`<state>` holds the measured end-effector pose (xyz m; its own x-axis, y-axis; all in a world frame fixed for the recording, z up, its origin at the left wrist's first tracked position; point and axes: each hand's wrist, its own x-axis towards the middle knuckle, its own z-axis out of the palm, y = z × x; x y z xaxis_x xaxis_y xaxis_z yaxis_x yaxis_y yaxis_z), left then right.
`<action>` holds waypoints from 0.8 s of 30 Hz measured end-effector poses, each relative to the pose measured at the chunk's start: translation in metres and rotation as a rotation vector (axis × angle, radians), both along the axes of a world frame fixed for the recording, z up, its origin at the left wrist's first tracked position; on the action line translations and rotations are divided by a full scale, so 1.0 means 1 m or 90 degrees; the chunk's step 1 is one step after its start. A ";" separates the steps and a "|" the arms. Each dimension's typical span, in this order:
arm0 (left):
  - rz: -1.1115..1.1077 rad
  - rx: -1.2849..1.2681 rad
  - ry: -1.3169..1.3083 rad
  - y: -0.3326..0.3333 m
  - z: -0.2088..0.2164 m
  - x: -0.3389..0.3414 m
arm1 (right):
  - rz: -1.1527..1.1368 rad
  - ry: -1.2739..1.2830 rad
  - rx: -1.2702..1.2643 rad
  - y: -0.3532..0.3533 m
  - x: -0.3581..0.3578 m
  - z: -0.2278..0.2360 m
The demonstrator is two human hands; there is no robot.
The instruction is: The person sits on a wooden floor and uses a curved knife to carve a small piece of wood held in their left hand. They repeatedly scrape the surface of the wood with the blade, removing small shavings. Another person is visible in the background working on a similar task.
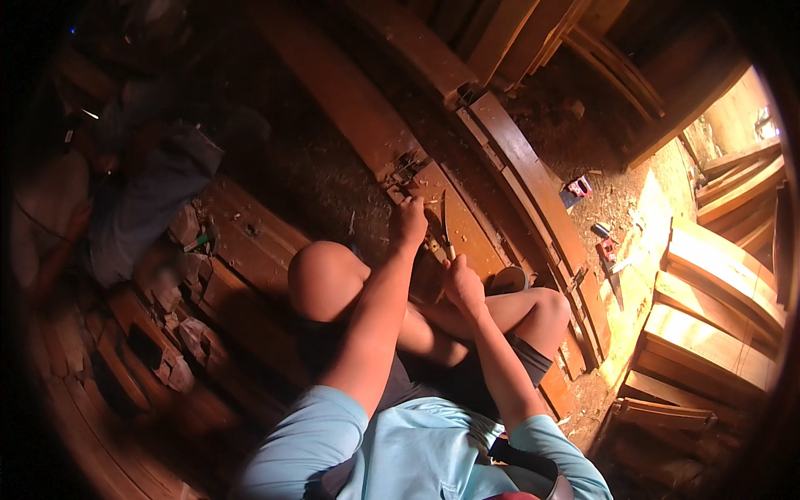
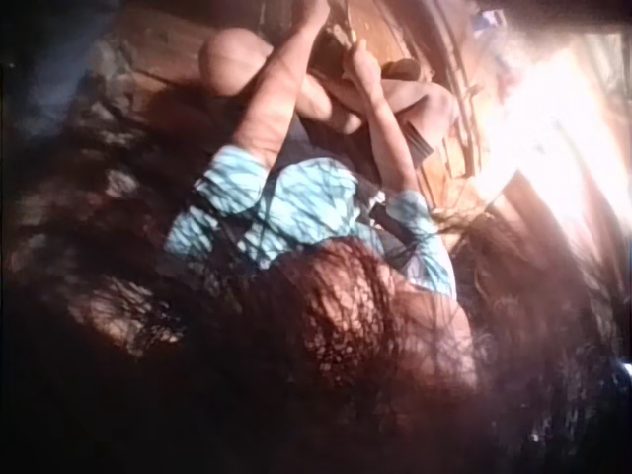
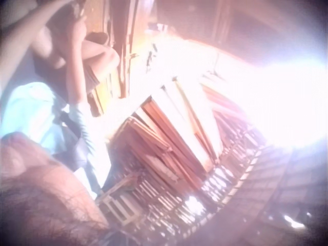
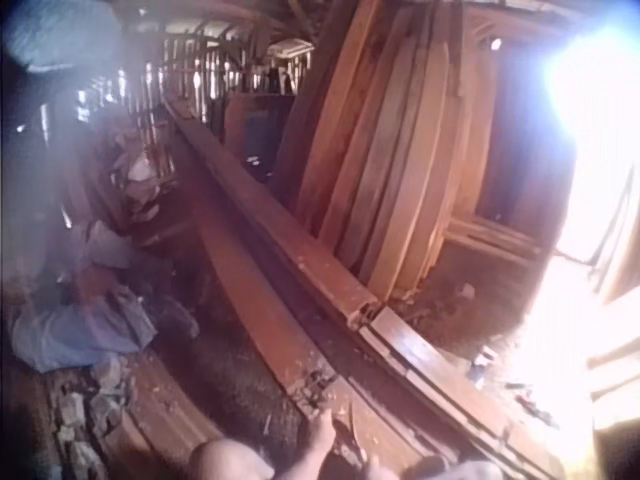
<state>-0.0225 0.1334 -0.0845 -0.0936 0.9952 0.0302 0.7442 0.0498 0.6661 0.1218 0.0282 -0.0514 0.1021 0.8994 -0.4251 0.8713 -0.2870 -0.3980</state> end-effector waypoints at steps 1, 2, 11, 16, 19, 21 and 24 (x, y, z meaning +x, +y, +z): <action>0.007 0.005 -0.005 0.002 0.002 -0.001 | 0.005 -0.005 0.010 0.001 0.000 -0.002; 0.014 -0.005 -0.011 0.003 0.004 0.000 | 0.004 -0.006 0.012 0.002 0.001 -0.002; 0.087 0.012 -0.192 -0.007 0.033 0.007 | 0.013 0.035 0.052 0.003 0.006 -0.014; 0.029 0.026 -0.199 -0.021 0.052 0.015 | -0.001 0.051 0.010 0.002 0.021 -0.002; 0.023 0.007 -0.227 -0.015 0.006 -0.001 | 0.037 0.056 0.036 -0.001 0.015 0.005; -0.037 -0.052 -0.182 -0.024 0.028 0.017 | 0.011 0.035 0.040 -0.007 0.037 0.001; -0.112 -0.082 -0.062 -0.043 0.027 -0.010 | 0.039 0.040 0.050 -0.014 0.023 -0.007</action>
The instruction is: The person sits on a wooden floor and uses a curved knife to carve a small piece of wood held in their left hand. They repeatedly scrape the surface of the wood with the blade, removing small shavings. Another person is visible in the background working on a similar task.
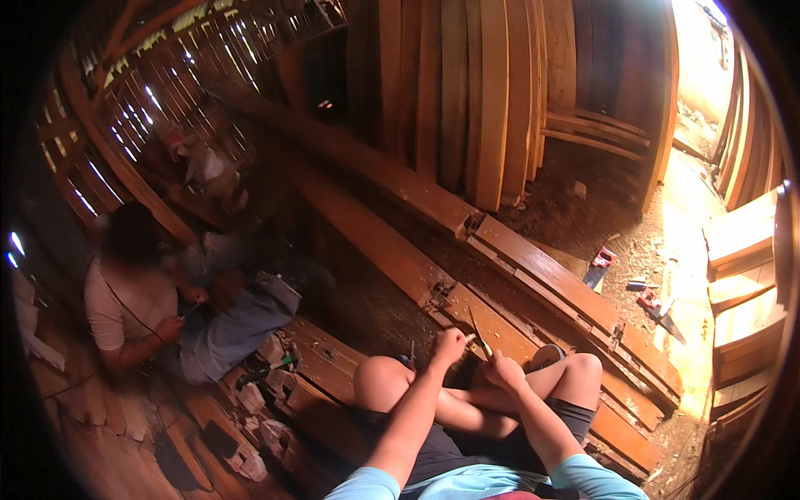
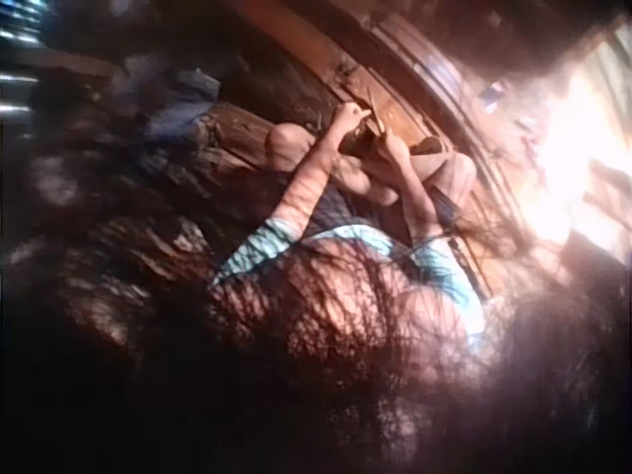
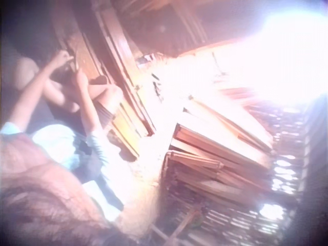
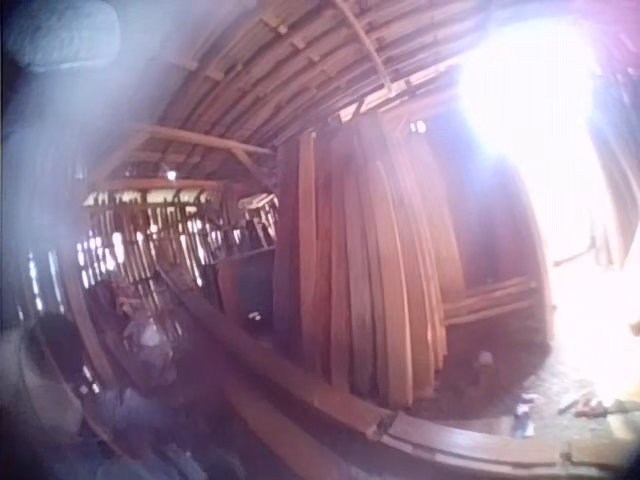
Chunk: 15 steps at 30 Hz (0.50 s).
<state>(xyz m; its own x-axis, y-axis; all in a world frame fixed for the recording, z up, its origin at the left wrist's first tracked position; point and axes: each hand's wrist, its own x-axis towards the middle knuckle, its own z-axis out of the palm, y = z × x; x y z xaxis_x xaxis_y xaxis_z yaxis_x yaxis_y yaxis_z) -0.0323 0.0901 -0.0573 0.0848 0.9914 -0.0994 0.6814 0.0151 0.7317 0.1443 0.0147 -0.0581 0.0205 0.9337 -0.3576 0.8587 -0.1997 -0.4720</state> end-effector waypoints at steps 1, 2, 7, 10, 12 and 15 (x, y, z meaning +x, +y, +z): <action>-0.030 0.000 0.018 -0.005 -0.004 -0.005 | 0.008 0.000 0.009 -0.001 -0.003 0.001; -0.098 -0.013 0.054 -0.007 -0.005 -0.006 | 0.016 -0.007 0.019 -0.001 -0.001 0.003; -0.198 -0.091 0.090 -0.020 0.003 0.001 | 0.029 -0.007 0.015 -0.006 0.009 0.010; -0.192 -0.083 0.087 -0.024 -0.011 -0.013 | 0.060 -0.004 0.023 -0.007 0.001 0.005; -0.184 -0.100 0.088 -0.024 -0.008 -0.007 | 0.040 -0.005 0.034 -0.007 0.004 -0.001; -0.208 -0.075 0.097 -0.024 0.000 0.001 | 0.035 -0.005 0.063 -0.005 0.011 -0.007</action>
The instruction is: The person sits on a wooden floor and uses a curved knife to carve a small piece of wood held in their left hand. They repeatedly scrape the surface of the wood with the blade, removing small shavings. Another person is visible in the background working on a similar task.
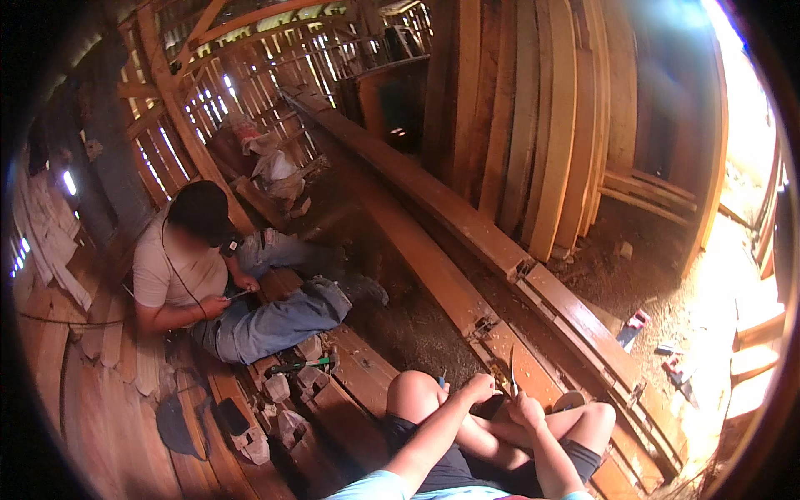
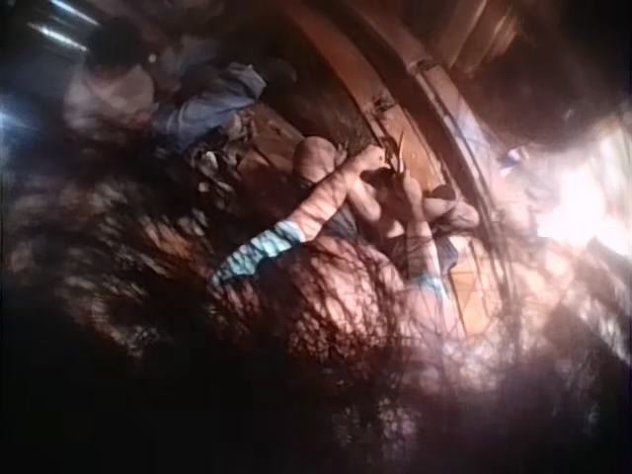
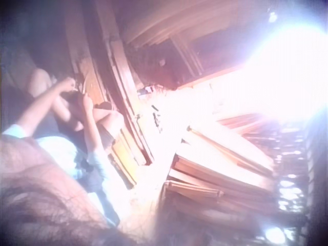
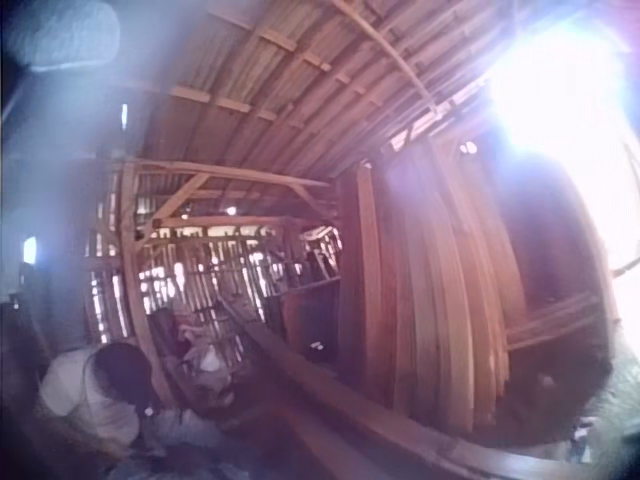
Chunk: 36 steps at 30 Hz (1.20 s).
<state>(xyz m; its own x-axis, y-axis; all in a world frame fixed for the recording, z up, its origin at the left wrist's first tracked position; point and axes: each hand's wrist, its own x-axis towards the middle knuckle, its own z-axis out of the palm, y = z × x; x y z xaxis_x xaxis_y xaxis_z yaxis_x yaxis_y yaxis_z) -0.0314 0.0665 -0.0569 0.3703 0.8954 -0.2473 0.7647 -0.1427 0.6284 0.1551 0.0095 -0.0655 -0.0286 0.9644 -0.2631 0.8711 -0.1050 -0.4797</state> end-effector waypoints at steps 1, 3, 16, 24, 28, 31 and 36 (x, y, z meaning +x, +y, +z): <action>0.031 -0.012 -0.014 0.000 -0.004 -0.002 | 0.019 -0.001 0.000 -0.004 -0.003 0.000; 0.038 -0.026 -0.014 0.000 -0.011 -0.008 | 0.030 -0.023 -0.018 -0.007 -0.011 0.000; 0.013 -0.004 0.004 0.003 -0.013 0.007 | -0.173 0.180 0.100 0.007 0.016 -0.005; 0.110 -0.033 -0.240 -0.002 0.011 0.022 | -0.158 0.469 0.168 0.001 0.008 -0.014; 0.109 -0.038 -0.201 -0.014 0.008 0.008 | -0.234 0.532 0.108 -0.005 -0.008 0.006; 0.134 -0.105 -0.374 -0.020 -0.001 0.003 | -0.234 0.513 0.068 -0.012 -0.021 0.029; 0.103 0.072 -0.320 -0.024 0.008 0.003 | -0.142 0.477 0.170 -0.025 -0.029 0.046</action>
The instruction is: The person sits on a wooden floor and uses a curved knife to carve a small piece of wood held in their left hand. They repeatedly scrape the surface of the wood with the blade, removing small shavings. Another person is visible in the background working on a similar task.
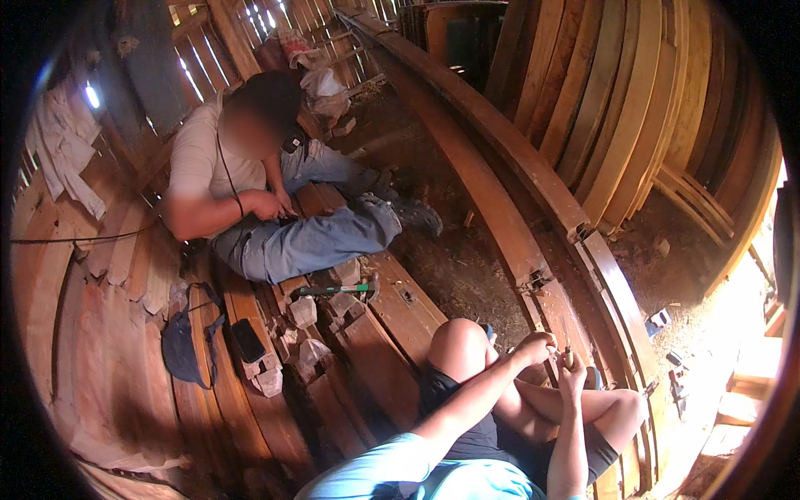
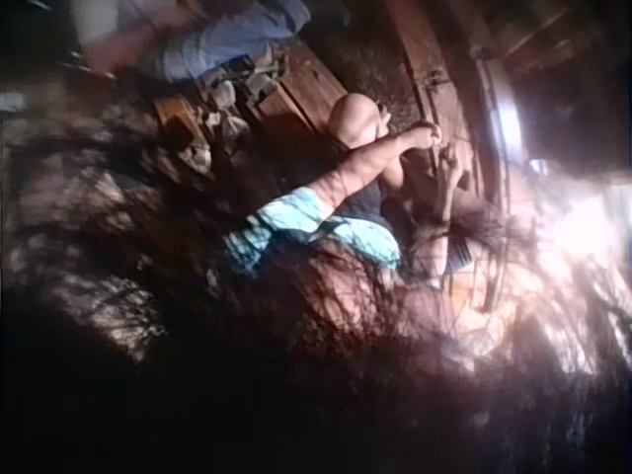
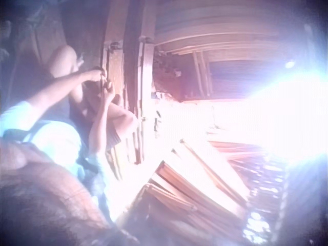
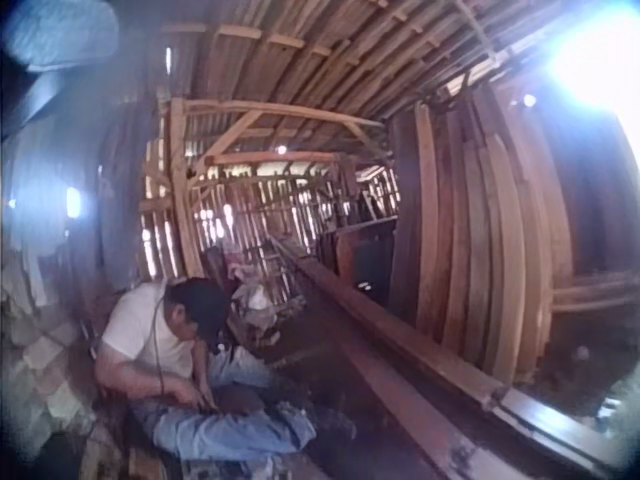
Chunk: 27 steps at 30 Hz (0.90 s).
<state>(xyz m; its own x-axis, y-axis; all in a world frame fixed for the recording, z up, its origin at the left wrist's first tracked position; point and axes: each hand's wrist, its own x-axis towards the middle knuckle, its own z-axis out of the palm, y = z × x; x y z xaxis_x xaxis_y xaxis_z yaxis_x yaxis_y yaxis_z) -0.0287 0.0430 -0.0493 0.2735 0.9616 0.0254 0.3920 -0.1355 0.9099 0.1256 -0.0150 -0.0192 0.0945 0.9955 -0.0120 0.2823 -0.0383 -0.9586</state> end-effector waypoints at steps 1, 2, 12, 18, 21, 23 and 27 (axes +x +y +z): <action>0.002 0.029 -0.010 0.001 0.004 0.002 | -0.013 -0.010 0.006 0.000 0.001 0.001; -0.008 0.022 -0.015 0.000 0.008 0.005 | -0.030 -0.009 0.029 0.001 0.002 0.002; -0.038 0.221 0.037 -0.014 0.065 0.009 | -0.008 -0.114 0.058 0.017 0.013 0.049; -0.025 0.218 0.125 -0.030 0.096 0.004 | 0.132 -0.163 -0.025 0.016 0.032 0.098; -0.120 0.152 0.198 -0.037 0.105 0.018 | 0.059 -0.166 -0.080 -0.002 0.041 0.073; -0.164 0.144 0.191 -0.032 0.076 0.015 | 0.077 -0.158 0.010 -0.007 0.029 0.053; -0.229 -0.029 0.253 -0.030 0.084 0.016 | 0.051 -0.103 0.069 -0.009 0.022 0.067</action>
